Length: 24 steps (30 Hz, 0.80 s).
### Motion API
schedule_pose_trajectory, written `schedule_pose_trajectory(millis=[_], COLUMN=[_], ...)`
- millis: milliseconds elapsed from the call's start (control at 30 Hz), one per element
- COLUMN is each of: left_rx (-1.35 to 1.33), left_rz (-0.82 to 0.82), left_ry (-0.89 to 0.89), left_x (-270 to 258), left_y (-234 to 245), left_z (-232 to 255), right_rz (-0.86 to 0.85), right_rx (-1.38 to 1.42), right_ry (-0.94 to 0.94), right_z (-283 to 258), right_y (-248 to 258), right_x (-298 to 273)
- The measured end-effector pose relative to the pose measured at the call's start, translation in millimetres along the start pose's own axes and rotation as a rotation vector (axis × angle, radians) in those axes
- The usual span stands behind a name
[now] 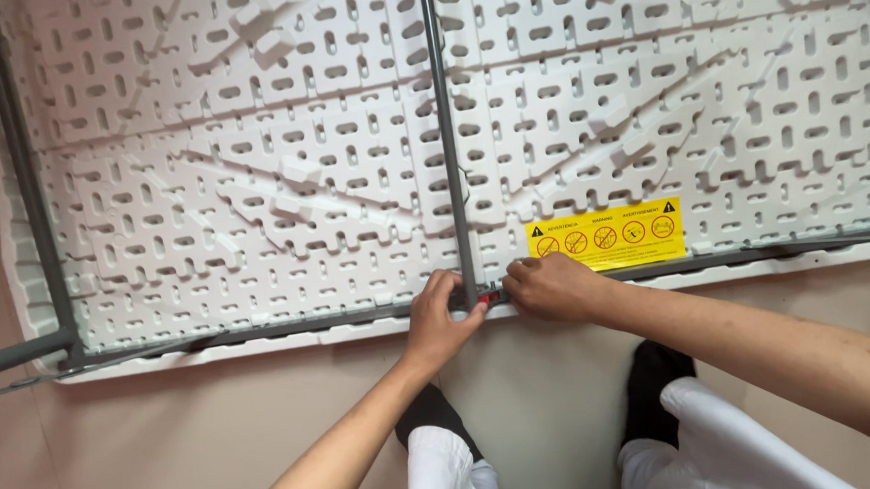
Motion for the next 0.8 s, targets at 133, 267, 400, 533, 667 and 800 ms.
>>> schedule_pose_trajectory(millis=[133,267,400,533,667,800], left_rx=[0.021,-0.018,-0.013,-0.031,-0.044,-0.134], left_rz=[-0.039,-0.085,-0.124,-0.100,-0.063,-0.015], left_ry=[-0.004,0.017,0.070,-0.006,-0.013,0.232], left_x=[-1,3,6,7,13,45], left_y=[7,9,8,8,4,-2], left_z=[6,12,17,24,23,-11], right_rz=[0.050,-0.007,-0.140,-0.087,0.105,0.334], right_rx=[0.101,0.144,0.153,0.489,0.989,0.957], right_ry=[0.014,-0.033,-0.082,-0.232,-0.444,-0.572], right_z=[2,4,8,27,62,101], right_y=[10,14,10,9,8,24], right_x=[2,-1,5,6,31,73])
Point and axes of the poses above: each hand's wrist, its own x-axis towards the middle knuckle, its own y-axis out of the back of the hand, z = x × y, the point moved 7 cm from there along x, towards the middle knuckle, and after that the axes turned 9 degrees about -x, right-handed, at the moved point
